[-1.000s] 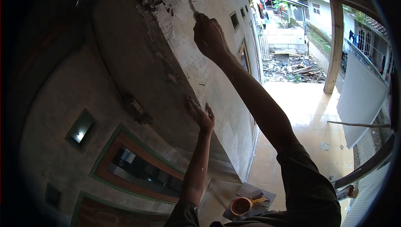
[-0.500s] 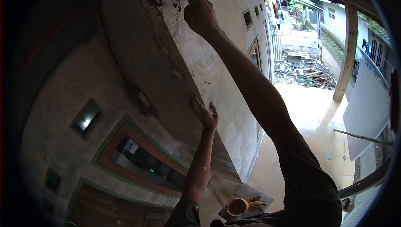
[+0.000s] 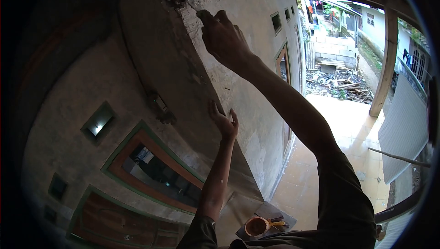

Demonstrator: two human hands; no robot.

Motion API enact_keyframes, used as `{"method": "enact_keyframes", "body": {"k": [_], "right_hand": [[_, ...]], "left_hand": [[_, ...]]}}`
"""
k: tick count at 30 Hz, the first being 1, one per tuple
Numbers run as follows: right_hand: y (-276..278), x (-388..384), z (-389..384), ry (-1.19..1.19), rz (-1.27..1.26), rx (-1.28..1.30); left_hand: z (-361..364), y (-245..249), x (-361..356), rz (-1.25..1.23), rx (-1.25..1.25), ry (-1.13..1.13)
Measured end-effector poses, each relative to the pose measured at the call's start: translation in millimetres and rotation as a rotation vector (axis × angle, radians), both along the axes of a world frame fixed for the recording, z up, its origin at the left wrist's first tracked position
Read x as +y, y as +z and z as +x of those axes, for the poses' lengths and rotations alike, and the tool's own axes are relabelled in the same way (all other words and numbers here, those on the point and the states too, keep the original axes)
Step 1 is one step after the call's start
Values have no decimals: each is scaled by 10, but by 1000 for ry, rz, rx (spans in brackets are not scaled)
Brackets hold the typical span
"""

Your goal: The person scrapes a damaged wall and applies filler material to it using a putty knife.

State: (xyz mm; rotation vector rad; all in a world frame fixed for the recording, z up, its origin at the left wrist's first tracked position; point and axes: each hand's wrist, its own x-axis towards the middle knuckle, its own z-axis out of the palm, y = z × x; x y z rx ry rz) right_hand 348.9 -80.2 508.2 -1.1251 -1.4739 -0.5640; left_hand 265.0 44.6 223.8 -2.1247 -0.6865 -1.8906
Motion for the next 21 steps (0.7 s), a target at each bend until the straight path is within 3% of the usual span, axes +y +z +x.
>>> {"method": "enact_keyframes", "body": {"k": [2, 5, 6, 11, 15, 20, 21], "right_hand": [[-108, 131, 222, 17, 198, -38], [-86, 82, 432, 39, 129, 193], [-89, 171, 567, 28, 210, 143], [305, 626, 1101, -244, 19, 231], [619, 707, 1291, -294, -82, 211], [817, 901, 1645, -323, -19, -170], [817, 885, 1617, -299, 307, -326]], "left_hand": [[6, -21, 73, -15, -72, -49], [54, 227, 68, -10, -73, 5], [41, 223, 97, -7, -71, 12], [62, 305, 75, -30, -76, 44], [65, 285, 93, -55, -81, 32], [69, 309, 64, -14, -82, 66], [76, 316, 73, -16, -87, 67]]}}
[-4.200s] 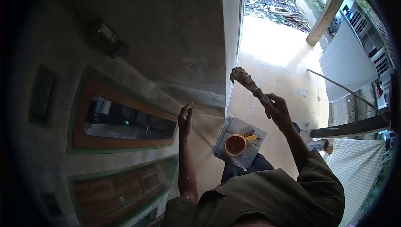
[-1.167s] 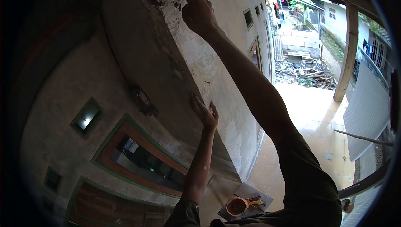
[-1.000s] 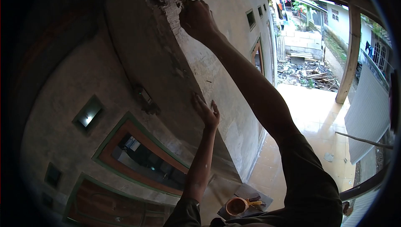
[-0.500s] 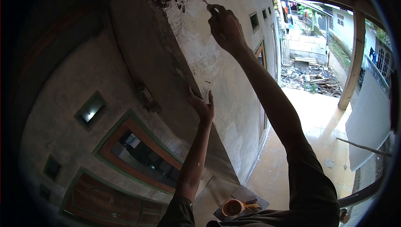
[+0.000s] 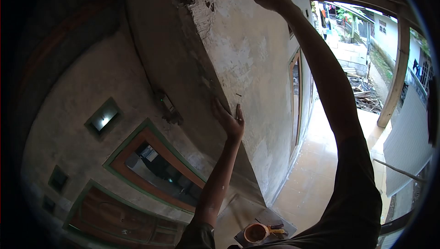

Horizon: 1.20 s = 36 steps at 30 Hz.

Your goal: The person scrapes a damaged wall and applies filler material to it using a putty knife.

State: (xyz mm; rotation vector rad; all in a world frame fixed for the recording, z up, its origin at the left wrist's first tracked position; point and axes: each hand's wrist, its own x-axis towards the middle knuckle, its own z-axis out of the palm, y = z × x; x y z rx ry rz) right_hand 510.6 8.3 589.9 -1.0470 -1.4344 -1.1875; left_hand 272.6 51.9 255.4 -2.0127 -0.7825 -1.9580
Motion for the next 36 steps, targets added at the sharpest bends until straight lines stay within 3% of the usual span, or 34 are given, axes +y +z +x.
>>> {"method": "enact_keyframes", "body": {"k": [1, 3, 4, 8, 10, 14, 16, 20, 22, 30, 33, 36], "right_hand": [[47, -14, -34, 2, -4, -4], [213, -138, -156, -80, -487, 365], [243, 21, -37, -206, -308, 11], [325, -12, 70, -34, -80, -254], [370, -266, -101, -7, -457, 12], [352, -255, -193, -25, -391, -81], [333, -395, -285, 132, -453, -22], [344, -517, -484, 41, -563, 6], [265, -573, -592, 210, -640, 347], [115, -728, -854, 181, -573, 199], [-14, -714, -865, 77, -469, -11], [-249, -700, -849, 98, -183, -256]], "left_hand": [[-4, -5, -2, -6, 3, 4], [-8, -17, -28, -18, -2, 8], [1, 1, -30, -10, -3, 9], [6, -11, -15, 14, -5, 15], [6, 6, -13, 27, -8, 24], [14, 7, -30, 13, -7, 49], [13, 19, -34, 23, -9, 46], [13, 44, -68, 9, -9, 43], [-1, 35, -85, 6, 6, 45], [6, 55, -71, 13, 0, 36], [10, 59, -69, 15, -33, -4], [-1, 56, -82, 16, -28, 8]]}}
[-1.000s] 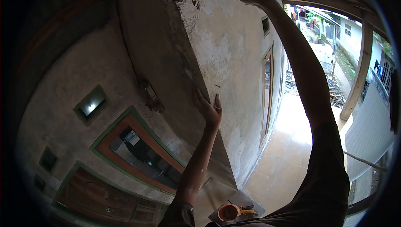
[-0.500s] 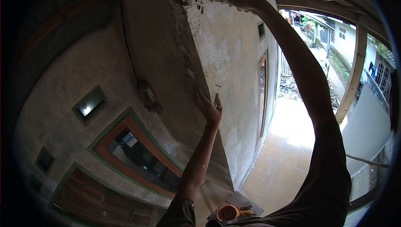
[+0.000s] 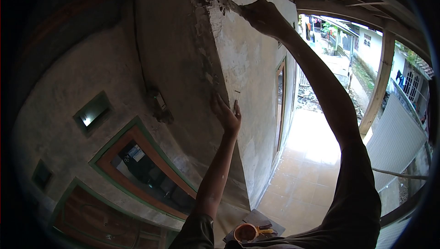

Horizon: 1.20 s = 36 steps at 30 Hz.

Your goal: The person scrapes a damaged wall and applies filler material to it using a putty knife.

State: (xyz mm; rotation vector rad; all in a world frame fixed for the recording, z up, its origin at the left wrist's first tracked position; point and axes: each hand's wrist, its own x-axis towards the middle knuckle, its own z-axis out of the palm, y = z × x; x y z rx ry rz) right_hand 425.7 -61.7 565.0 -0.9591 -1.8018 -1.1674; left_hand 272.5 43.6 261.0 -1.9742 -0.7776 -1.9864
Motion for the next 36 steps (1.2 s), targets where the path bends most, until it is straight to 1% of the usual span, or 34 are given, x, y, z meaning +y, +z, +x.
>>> {"method": "enact_keyframes", "body": {"k": [1, 3, 4, 5, 7, 8, 10, 11, 13, 14, 18, 20, 21, 23, 24, 26, 27, 29, 30, 32, 33, 35, 36], "right_hand": [[-50, 4, -9, -2, -1, 1], [-166, 9, -32, -98, -89, 69], [-253, -18, -36, -30, -32, 89], [-324, -64, -21, -32, -37, 91], [-418, -221, -39, 262, -305, 565], [-474, -273, -52, 263, -305, 562], [-577, -336, -70, 544, -468, 863], [-611, -316, -76, 549, -468, 860], [-679, -202, -68, 748, -406, 808], [-691, -134, -49, 798, -371, 738], [-719, 174, -90, 860, -308, 797], [-775, 356, -74, 937, -138, 681], [-802, 390, -85, 948, -140, 686], [-904, 446, -131, 898, -266, 904], [-953, 482, -149, 908, -275, 907], [-1041, 561, -181, 872, -321, 997], [-1086, 618, -187, 877, -327, 1001], [-1174, 735, -199, 756, -114, 884], [-1201, 815, -179, 755, -117, 883], [-1236, 966, -125, 566, 152, 582], [-1234, 950, -142, 567, 154, 580], [-1289, 898, -209, 603, 12, 753], [-1319, 922, -214, 576, 62, 756]], "left_hand": [[-1, 11, 1, 8, 0, -2], [-1, 23, 0, 11, 6, -7], [0, 29, 0, 13, 3, -17], [-7, 24, -9, 15, -1, -26], [-12, -3, 8, 23, -2, -32], [-5, -5, 26, 34, -5, -36], [-6, -15, 26, 26, -2, -34], [-10, -19, 29, 20, 5, -33], [-11, -3, 19, 34, 2, -32], [-16, -6, 11, 42, 1, -36], [-13, -15, 28, 62, 7, -12], [-13, 1, 18, 48, 10, -21], [-9, -2, 20, 47, 16, -10], [-15, -18, 19, 36, 22, -6], [-13, -25, 17, 32, 24, 5], [-16, -19, 23, 24, 36, 17], [-24, -14, 19, 20, 39, 24], [-22, -10, -4, -17, 45, -1], [-10, -32, 11, -19, 43, -1], [-5, -65, 42, -24, 44, 8], [1, -46, 34, -22, 43, 8], [-8, -26, 2, -30, 44, 7], [-8, -22, -3, -30, 42, 9]]}}
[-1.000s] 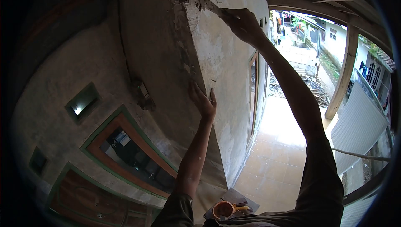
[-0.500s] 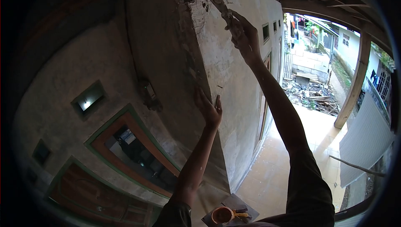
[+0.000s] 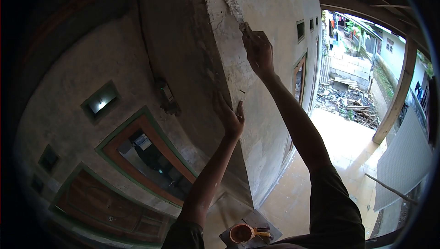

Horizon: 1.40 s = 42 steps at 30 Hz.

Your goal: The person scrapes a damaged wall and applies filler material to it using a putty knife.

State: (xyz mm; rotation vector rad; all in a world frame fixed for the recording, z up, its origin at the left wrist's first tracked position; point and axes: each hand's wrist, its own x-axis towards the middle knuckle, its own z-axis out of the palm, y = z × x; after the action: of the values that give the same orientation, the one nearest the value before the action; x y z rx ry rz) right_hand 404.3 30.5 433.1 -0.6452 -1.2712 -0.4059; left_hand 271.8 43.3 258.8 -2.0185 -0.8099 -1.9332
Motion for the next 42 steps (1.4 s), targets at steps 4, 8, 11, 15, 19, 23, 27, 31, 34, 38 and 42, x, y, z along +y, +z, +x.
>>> {"method": "enact_keyframes", "body": {"k": [4, 8, 11, 15, 19, 23, 27, 31, 34, 38, 42], "right_hand": [[-120, -45, 31, -41, -6, 21], [-24, -192, 145, -203, 70, -33], [356, -276, 116, -199, 180, -93], [447, -263, 98, -165, 66, -203], [116, -129, 163, -173, 61, -186], [181, -330, 231, -54, 49, -165], [420, -481, 24, -107, 16, -122], [339, -620, -185, -124, -101, -166], [152, -732, -393, -135, -155, -125], [96, -911, -360, -195, -120, -177], [401, -927, -269, -235, -81, -134]], "left_hand": [[1, -9, 6, -11, 5, 12], [-12, -20, 61, 68, 5, 9], [-3, -32, 67, 61, -2, 6], [-8, -45, 56, 22, 0, -13], [-2, -46, 81, 12, 19, 9], [8, -75, 91, 38, 0, 8], [11, -61, 105, 50, 1, 6], [6, -71, 91, 26, 5, 16], [5, -71, 90, 34, 14, 28], [-8, -38, 55, 43, 24, 34], [7, -66, 108, 31, 8, 9]]}}
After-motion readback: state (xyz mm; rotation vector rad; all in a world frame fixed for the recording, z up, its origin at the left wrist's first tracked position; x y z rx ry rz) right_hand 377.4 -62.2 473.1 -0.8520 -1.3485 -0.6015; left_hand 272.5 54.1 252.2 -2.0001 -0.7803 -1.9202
